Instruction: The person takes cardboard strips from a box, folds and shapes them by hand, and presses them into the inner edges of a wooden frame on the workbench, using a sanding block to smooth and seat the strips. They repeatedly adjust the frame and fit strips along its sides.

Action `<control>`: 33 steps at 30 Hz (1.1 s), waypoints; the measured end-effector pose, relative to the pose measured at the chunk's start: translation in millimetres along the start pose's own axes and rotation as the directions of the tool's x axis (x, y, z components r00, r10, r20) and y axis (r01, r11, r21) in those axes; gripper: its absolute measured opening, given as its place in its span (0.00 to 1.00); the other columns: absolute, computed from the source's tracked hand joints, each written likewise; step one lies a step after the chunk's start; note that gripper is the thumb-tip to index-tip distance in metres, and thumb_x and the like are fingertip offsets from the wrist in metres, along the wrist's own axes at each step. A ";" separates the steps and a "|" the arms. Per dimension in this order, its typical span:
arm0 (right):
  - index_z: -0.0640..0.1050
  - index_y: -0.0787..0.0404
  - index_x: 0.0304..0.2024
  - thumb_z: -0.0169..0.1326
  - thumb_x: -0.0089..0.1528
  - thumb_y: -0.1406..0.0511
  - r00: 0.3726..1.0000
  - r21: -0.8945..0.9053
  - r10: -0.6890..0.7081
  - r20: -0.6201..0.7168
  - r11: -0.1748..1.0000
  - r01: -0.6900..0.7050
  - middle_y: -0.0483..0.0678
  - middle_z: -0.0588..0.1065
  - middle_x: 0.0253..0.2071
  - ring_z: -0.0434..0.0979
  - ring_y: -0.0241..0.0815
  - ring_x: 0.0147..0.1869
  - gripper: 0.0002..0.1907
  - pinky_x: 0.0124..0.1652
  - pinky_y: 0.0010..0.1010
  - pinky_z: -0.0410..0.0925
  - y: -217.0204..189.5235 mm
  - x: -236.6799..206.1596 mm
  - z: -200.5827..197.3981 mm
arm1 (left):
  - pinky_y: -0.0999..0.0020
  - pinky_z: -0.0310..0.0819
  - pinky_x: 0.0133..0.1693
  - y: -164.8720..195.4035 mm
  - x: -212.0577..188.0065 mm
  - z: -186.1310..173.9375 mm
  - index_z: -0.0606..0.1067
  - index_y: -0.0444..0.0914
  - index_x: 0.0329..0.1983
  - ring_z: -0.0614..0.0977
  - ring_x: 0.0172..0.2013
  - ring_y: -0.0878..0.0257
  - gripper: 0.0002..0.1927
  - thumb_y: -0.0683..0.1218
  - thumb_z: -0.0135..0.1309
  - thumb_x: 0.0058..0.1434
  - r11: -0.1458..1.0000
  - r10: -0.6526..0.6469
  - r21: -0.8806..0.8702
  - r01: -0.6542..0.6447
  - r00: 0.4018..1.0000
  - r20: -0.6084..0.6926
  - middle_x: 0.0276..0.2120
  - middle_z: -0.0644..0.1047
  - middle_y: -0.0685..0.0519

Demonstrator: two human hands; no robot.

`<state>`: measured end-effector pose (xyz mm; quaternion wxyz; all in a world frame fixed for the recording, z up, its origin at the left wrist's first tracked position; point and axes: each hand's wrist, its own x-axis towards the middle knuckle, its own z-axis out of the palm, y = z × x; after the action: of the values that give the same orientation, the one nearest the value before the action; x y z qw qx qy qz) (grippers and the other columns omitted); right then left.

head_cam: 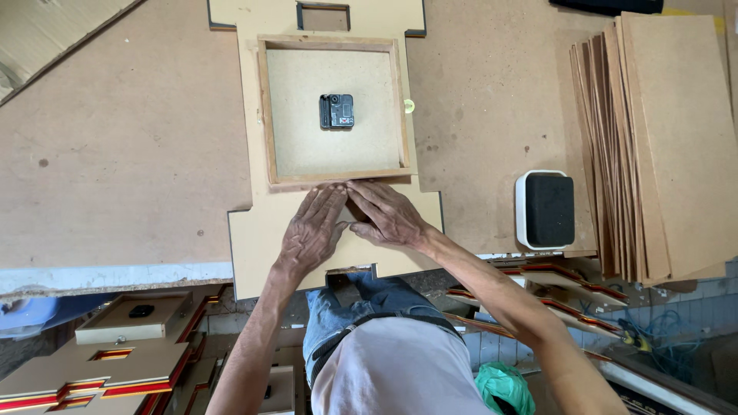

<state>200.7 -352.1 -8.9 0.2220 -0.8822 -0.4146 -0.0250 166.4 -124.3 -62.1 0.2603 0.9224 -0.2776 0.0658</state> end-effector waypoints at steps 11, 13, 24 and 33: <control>0.66 0.66 0.69 0.52 0.66 0.52 0.961 -0.068 0.236 0.146 0.971 -0.229 0.57 0.65 0.71 0.59 0.52 0.78 0.35 0.75 0.46 0.50 19.6 -43.9 -9.9 | 0.55 0.49 0.71 9.8 2.1 -17.1 0.59 0.39 0.74 0.63 0.70 0.57 0.38 0.61 0.50 0.66 0.985 -0.168 0.051 0.165 0.983 0.069 0.68 0.68 0.51; 0.68 0.68 0.68 0.52 0.66 0.54 0.957 -0.090 0.272 0.100 0.961 -0.263 0.59 0.67 0.70 0.61 0.54 0.77 0.34 0.75 0.46 0.52 27.0 -60.8 -16.3 | 0.54 0.51 0.71 4.1 -5.6 -9.0 0.61 0.38 0.72 0.64 0.69 0.56 0.37 0.61 0.51 0.65 0.980 -0.198 0.049 0.195 0.978 0.061 0.67 0.69 0.51; 0.74 0.70 0.59 0.58 0.61 0.64 0.944 -0.052 0.295 -0.149 0.951 -0.305 0.60 0.73 0.63 0.69 0.56 0.72 0.26 0.71 0.47 0.61 29.6 -77.8 -14.2 | 0.54 0.59 0.68 30.5 25.2 4.1 0.73 0.33 0.61 0.68 0.66 0.50 0.28 0.54 0.58 0.63 0.999 -0.021 0.034 0.022 0.999 -0.048 0.61 0.76 0.43; 0.77 0.72 0.55 0.59 0.59 0.66 0.936 -0.021 0.284 -0.207 0.955 -0.295 0.61 0.76 0.59 0.71 0.58 0.69 0.23 0.67 0.45 0.66 25.4 -73.8 -19.1 | 0.53 0.64 0.65 36.6 30.0 2.4 0.75 0.34 0.58 0.72 0.62 0.51 0.24 0.50 0.60 0.62 0.985 -0.151 -0.084 0.152 0.988 0.012 0.58 0.77 0.46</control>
<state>173.9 -427.3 -18.0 0.2413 -0.9319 -0.2549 -0.0918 171.5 -165.8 -39.9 0.3028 0.9291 -0.2098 0.0315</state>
